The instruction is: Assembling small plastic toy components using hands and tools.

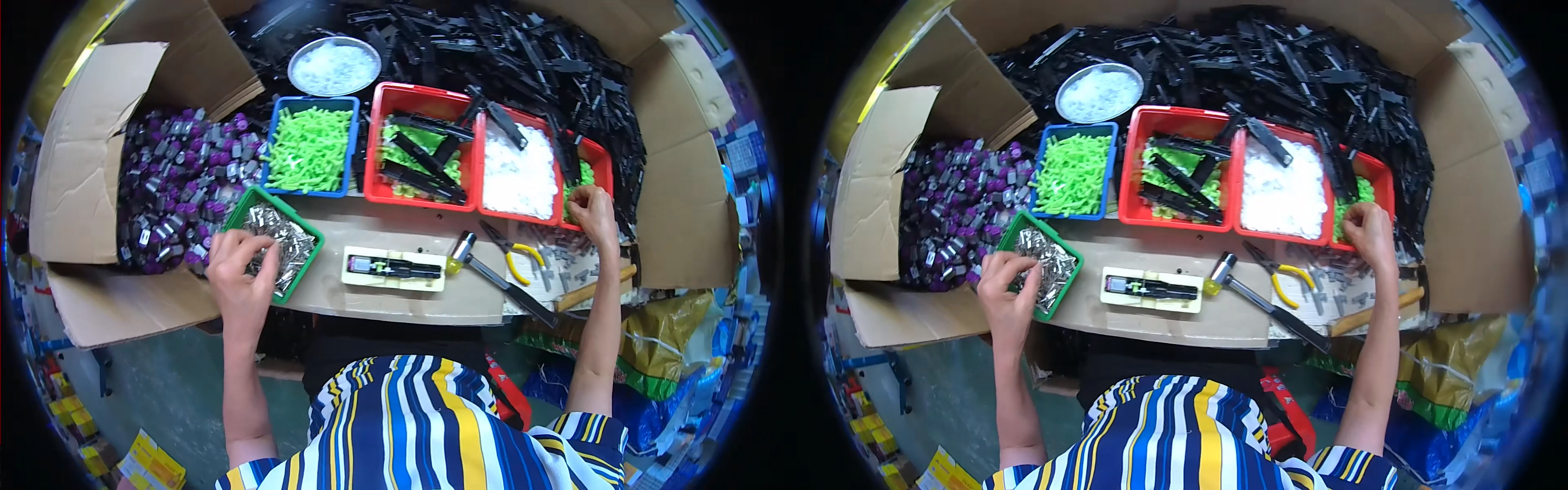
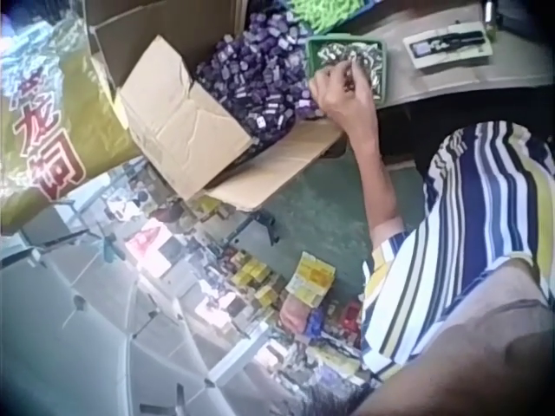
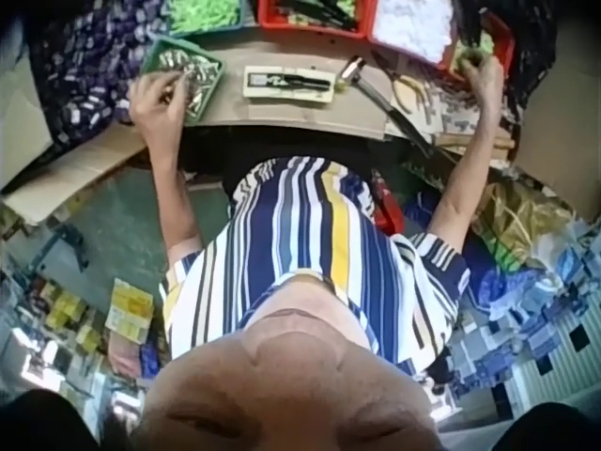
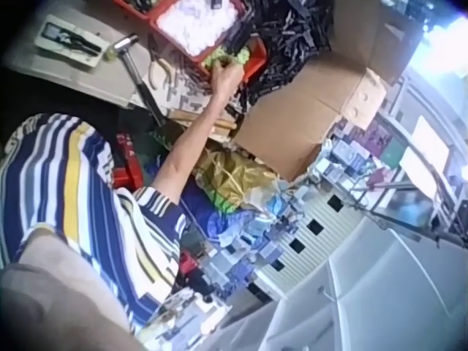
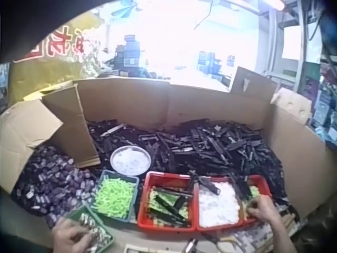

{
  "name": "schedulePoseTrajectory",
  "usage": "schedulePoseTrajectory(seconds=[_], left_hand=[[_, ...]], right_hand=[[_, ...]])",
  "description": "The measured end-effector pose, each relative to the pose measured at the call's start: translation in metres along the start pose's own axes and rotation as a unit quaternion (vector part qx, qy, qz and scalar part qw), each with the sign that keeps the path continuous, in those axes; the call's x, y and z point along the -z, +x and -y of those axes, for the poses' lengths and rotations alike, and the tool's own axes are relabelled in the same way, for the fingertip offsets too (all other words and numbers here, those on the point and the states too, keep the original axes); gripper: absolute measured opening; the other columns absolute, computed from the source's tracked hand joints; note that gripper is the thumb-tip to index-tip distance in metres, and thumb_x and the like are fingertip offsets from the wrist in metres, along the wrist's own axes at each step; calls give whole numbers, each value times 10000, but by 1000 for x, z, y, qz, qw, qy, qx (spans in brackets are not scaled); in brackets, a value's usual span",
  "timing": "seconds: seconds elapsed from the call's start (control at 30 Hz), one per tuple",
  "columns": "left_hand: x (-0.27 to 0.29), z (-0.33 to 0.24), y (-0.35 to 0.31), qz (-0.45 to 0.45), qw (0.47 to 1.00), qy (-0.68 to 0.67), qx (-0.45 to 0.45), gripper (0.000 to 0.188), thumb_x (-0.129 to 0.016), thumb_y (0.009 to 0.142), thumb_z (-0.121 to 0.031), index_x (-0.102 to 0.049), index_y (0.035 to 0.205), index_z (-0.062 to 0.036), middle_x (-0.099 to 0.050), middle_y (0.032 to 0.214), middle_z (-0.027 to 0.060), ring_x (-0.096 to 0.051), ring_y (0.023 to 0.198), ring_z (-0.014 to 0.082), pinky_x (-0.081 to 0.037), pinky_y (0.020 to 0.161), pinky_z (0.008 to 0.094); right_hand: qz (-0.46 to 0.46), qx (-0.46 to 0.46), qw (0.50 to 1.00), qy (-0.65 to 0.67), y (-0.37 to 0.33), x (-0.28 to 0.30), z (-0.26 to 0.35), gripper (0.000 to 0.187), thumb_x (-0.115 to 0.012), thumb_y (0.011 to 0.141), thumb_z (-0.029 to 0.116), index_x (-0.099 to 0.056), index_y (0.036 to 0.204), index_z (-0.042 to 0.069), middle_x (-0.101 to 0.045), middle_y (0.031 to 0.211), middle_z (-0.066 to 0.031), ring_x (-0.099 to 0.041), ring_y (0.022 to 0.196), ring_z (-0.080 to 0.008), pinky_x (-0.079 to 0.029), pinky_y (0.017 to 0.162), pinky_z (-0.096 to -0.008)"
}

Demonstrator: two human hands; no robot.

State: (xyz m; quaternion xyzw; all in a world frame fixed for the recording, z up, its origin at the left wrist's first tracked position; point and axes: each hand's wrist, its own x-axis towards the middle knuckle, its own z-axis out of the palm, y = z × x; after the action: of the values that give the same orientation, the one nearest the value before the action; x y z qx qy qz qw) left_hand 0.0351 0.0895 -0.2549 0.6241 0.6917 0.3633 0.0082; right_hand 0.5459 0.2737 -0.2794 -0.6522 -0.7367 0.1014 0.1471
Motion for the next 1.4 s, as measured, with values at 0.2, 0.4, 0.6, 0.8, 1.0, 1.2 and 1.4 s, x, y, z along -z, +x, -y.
schedulePoseTrajectory(seconds=[0.2, 0.4, 0.6, 0.8, 1.0, 1.2, 1.4], left_hand=[[3, -13, -4, 1, 994, -97, 59, 68, -728, 792, 36, -711, 857, 22, -673, 792, 87, -595, 766, 197, -470, 725, 319], [-11, -38, -9, 35, 963, -246, 104, 81, -727, 820, 45, -708, 898, 35, -675, 824, 73, -610, 762, 138, -475, 711, 274], [-25, -65, -13, 100, 961, -251, 64, 85, -738, 806, 41, -698, 881, 36, -674, 794, 91, -625, 750, 176, -480, 705, 286], [-28, -70, -13, 111, 968, -226, 7, 91, -744, 782, 46, -706, 862, 30, -697, 801, 105, -652, 766, 213, -499, 712, 315], [-33, -77, -18, 88, 950, -294, 52, 117, -749, 769, 71, -719, 873, 25, -710, 845, 109, -667, 770, 207, -519, 725, 310], [-62, -102, -28, 42, 943, -329, -40, 192, -792, 710, 59, -734, 869, -31, -701, 840, 88, -655, 728, 234, -490, 714, 331], [-67, -108, -32, 47, 917, -394, 42, 170, -782, 743, 83, -740, 879, -10, -706, 842, 82, -651, 748, 197, -485, 696, 293]], right_hand=[[-16, -19, 995, 100, -10, 10, -8, 96, -682, 801, 45, -666, 832, -44, -622, 664, -20, -565, 612, -77, -463, 577, -266], [-4, -30, 996, 83, -14, 8, -6, 149, -716, 790, 45, -683, 893, -57, -657, 710, -94, -629, 653, -140, -507, 643, -296], [6, 38, 999, -3, -3, 2, -9, 183, -731, 788, 33, -715, 948, -53, -705, 792, -155, -700, 726, -187, -527, 645, -325], [-34, -1, 999, 37, -11, 10, 7, 138, -707, 807, 27, -690, 912, -61, -691, 784, -130, -663, 713, -172, -519, 684, -305], [11, -8, 950, 312, -45, 11, 80, 96, -690, 891, 57, -672, 899, -37, -656, 794, -1, -573, 700, -59, -467, 646, -229], [80, 26, 899, 430, -82, -25, 155, 68, -680, 898, 1, -664, 948, -42, -676, 847, -20, -630, 769, -65, -501, 712, -211], [145, 47, 851, 503, -103, -49, 195, 75, -674, 925, 25, -649, 950, -42, -678, 864, -52, -657, 798, -96, -521, 735, -232]])
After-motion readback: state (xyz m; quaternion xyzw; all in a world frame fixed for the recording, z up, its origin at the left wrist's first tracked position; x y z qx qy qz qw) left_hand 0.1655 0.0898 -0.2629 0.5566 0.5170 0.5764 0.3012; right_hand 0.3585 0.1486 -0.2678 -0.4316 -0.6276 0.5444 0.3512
